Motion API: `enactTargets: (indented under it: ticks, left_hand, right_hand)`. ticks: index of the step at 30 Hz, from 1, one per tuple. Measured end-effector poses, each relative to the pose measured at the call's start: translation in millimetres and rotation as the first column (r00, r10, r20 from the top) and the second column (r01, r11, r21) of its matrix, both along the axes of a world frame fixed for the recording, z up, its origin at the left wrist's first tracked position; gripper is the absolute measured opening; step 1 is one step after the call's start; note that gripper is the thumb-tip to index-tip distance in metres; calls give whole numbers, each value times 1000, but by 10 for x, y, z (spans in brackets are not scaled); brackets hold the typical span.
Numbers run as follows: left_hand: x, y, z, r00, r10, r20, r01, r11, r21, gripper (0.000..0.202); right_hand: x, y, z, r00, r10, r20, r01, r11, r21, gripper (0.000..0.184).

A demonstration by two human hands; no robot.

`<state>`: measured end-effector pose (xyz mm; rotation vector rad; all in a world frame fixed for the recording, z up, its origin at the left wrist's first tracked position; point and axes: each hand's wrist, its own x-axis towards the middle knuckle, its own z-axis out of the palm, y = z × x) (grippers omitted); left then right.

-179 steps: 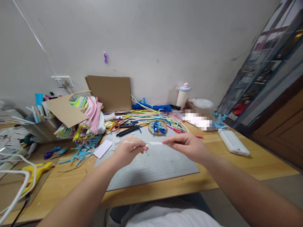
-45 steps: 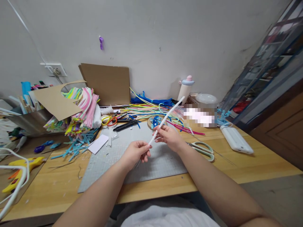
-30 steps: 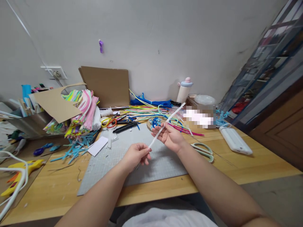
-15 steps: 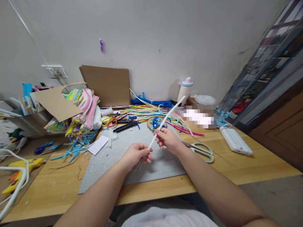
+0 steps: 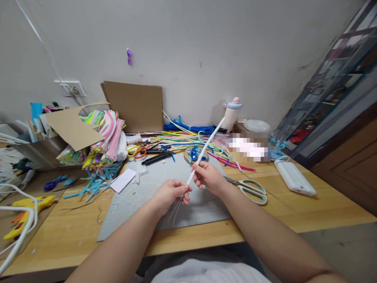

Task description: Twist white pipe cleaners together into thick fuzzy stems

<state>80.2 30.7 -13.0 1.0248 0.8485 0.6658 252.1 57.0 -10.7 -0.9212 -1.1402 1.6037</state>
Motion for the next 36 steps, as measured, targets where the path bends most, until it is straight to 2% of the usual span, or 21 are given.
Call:
enactTargets:
  ticks: [3, 9, 15, 21, 27, 29, 33, 36]
  left_hand:
    - [9, 3, -19, 999, 44, -1, -44, 999, 11, 28]
    - [14, -5, -14, 1000, 3, 21, -2, 999, -44, 31]
    - [74, 8, -52, 987, 163, -7, -162, 985, 55, 23]
    - [41, 0, -15, 999, 53, 6, -52, 998, -22, 29]
    - [109, -27, 12, 982, 188, -38, -184, 979, 85, 25]
    - [104, -27, 27, 985, 161, -58, -156, 984, 81, 26]
    - [57, -30, 60, 998, 23, -64, -21, 1000, 23, 32]
    - [39, -26, 61, 999, 5, -44, -5, 1000, -10, 33]
  right_hand:
    - [-14, -6, -8, 1000, -16, 2, 16, 1000, 15, 34]
    - [-25, -24, 9, 1000, 2, -21, -2, 1000, 12, 34]
    - [-57, -18, -15, 999, -44, -11, 45, 998, 35, 33]
    - [-72, -32, 0, 1000, -9, -30, 9, 1000, 15, 36]
    - [-80, -19, -28, 999, -34, -9, 34, 999, 19, 36]
    - [-82, -8, -48, 1000, -25, 3, 25, 1000, 14, 36]
    - [-95, 14, -82, 999, 26, 29, -26, 1000, -11, 35]
    - [-123, 8, -98, 1000, 8, 30, -7, 1000, -9, 36]
